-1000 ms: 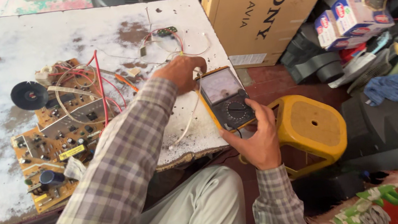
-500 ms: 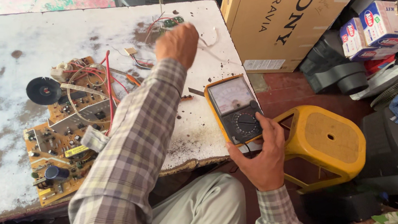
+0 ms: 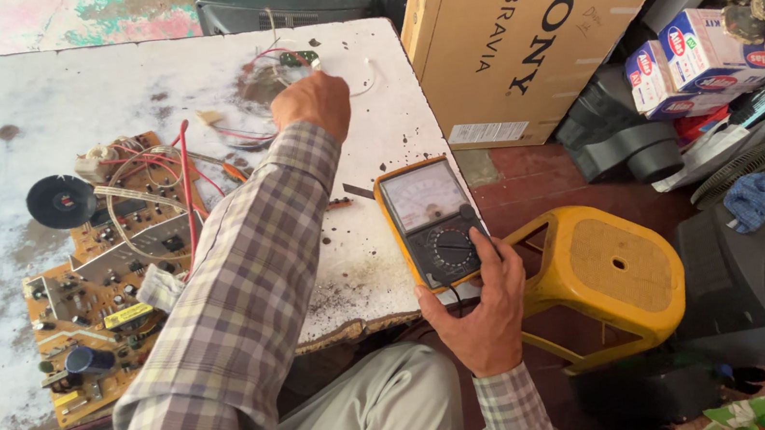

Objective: The person tests a circuit board with a multimeter, flips it over, and uses a soldering iron on the backside. They then handle a small white component and test it with the multimeter probes.

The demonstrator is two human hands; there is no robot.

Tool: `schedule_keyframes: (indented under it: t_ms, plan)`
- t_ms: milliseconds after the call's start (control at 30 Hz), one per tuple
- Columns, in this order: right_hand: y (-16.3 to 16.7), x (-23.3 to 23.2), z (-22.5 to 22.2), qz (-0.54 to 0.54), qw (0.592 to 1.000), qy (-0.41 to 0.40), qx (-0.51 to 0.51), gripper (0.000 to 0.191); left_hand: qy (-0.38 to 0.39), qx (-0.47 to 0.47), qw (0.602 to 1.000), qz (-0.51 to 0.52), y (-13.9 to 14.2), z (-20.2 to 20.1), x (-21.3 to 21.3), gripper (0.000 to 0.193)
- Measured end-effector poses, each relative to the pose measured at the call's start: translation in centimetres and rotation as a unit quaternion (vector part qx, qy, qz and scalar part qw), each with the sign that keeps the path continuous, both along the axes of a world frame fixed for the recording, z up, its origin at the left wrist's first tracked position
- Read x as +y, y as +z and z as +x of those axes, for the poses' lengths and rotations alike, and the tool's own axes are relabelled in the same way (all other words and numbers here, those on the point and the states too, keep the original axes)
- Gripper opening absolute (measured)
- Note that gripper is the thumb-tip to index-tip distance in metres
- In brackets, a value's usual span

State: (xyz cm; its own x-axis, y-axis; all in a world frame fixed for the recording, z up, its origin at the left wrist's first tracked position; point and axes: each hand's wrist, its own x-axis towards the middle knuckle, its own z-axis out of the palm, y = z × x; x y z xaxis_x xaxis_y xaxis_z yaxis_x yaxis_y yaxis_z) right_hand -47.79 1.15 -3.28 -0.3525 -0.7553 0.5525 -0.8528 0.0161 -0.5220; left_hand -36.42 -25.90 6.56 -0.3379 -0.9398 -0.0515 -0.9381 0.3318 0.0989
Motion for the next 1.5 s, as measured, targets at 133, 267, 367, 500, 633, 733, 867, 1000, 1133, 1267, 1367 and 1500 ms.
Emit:
schedule_keyframes:
  t_ms: [133, 267, 367, 500, 633, 733, 867, 1000, 1133, 1267, 1367, 1500]
  plan:
    - [0.0, -0.1, 0.2, -0.006, 1.000, -0.006, 0.004, 0.090, -0.014, -0.089, 0.996, 0.020, -0.3, 0.7, 0.1, 0.020]
    - [0.1, 0.0, 0.2, -0.009, 1.000, -0.001, 0.002, 0.089, -0.038, -0.088, 0.994, 0.051, -0.7, 0.8, 0.8, 0.021]
    - [0.1, 0.1, 0.2, -0.008, 1.000, 0.004, 0.006, 0.089, -0.047, -0.060, 0.995, 0.062, -0.8, 0.8, 1.1, 0.034]
    - [0.3, 0.2, 0.0, -0.013, 1.000, 0.014, 0.013, 0.091, -0.057, 0.022, 0.997, -0.048, -1.1, 1.2, 2.3, 0.017]
    - [0.6, 0.4, 0.7, -0.029, 0.999, 0.012, 0.005, 0.086, -0.094, 0.109, 0.982, -0.124, -0.5, 1.9, 5.4, 0.010]
    - [0.6, 0.1, 2.7, -0.030, 1.000, -0.005, 0.005, 0.086, -0.125, 0.220, 0.957, -0.142, -0.2, 3.3, 9.8, 0.022]
    - [0.5, -0.6, 4.8, -0.029, 0.999, 0.018, 0.015, 0.091, -0.147, 0.354, 0.915, -0.126, -0.7, 6.2, 15.9, 0.028]
    - [0.1, 1.6, 4.8, -0.093, 0.995, -0.008, -0.023, 0.068, -0.197, 0.416, 0.885, -0.070, -2.4, 11.7, 20.2, 0.027]
    - [-2.1, 4.4, 5.8, -0.070, 0.986, -0.040, -0.144, 0.014, -0.205, 0.420, 0.878, 0.108, -5.1, 15.9, 23.3, 0.026]
    - [-4.8, 4.3, 7.0, -0.035, 0.992, -0.027, -0.117, 0.018, -0.249, 0.411, 0.852, 0.206, -8.2, 16.7, 25.8, 0.026]
    - [-6.6, 3.9, 6.6, 0.000, 0.997, 0.009, -0.077, 0.016, -0.279, 0.410, 0.837, 0.232, -9.9, 16.3, 27.8, 0.026]
    - [-8.8, 3.9, 4.7, 0.113, 0.970, 0.078, -0.201, 0.019, -0.338, 0.453, 0.812, 0.143, -10.9, 14.1, 29.3, 0.035]
